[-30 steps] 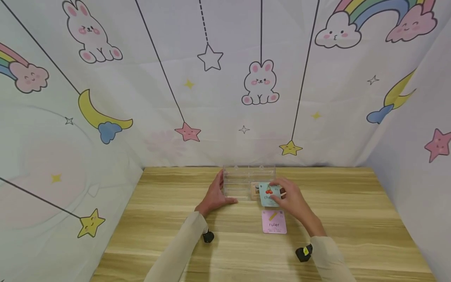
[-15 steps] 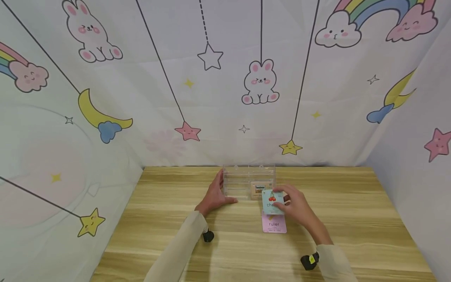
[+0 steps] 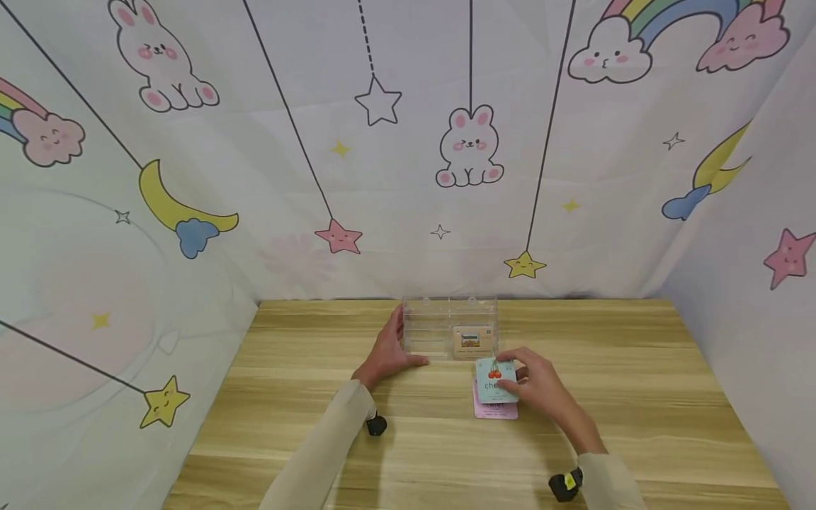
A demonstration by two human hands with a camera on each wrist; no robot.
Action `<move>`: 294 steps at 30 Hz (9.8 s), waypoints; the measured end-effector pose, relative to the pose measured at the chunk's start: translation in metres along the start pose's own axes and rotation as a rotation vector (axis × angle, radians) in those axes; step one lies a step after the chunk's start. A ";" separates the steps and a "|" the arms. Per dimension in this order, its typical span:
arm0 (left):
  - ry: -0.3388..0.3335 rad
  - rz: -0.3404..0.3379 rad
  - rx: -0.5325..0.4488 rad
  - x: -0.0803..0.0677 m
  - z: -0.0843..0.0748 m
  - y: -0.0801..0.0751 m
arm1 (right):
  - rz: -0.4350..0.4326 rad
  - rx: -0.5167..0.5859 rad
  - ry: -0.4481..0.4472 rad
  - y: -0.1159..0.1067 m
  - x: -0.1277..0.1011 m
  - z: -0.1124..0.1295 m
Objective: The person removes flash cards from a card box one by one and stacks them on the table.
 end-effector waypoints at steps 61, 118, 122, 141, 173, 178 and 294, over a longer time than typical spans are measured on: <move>0.023 -0.011 0.033 0.000 -0.004 0.000 | -0.022 -0.243 -0.162 0.021 -0.011 -0.019; 0.004 -0.028 0.035 0.007 -0.003 0.001 | -0.041 -0.260 -0.162 0.003 0.018 -0.004; -0.006 -0.026 0.037 0.007 -0.002 0.001 | -0.060 -0.253 -0.173 -0.001 0.027 0.002; -0.008 -0.019 0.044 0.007 0.005 0.002 | -0.072 -0.271 -0.177 -0.007 0.048 0.007; -0.005 -0.026 0.031 0.010 0.006 0.002 | -0.181 -0.220 -0.190 -0.006 0.049 0.011; -0.010 -0.020 0.033 0.010 0.005 0.002 | -0.185 -0.186 -0.207 -0.006 0.048 0.011; -0.017 -0.014 0.030 0.003 0.006 0.001 | 0.049 0.117 0.076 0.018 -0.007 -0.022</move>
Point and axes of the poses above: each hand's wrist, its own x-axis towards the middle knuckle, its own y-axis out of the palm, z = x × y, the point moved 6 cm from there along x, towards the middle knuckle, and after that the axes turned 2 degrees about -y, right-handed, at the moved point
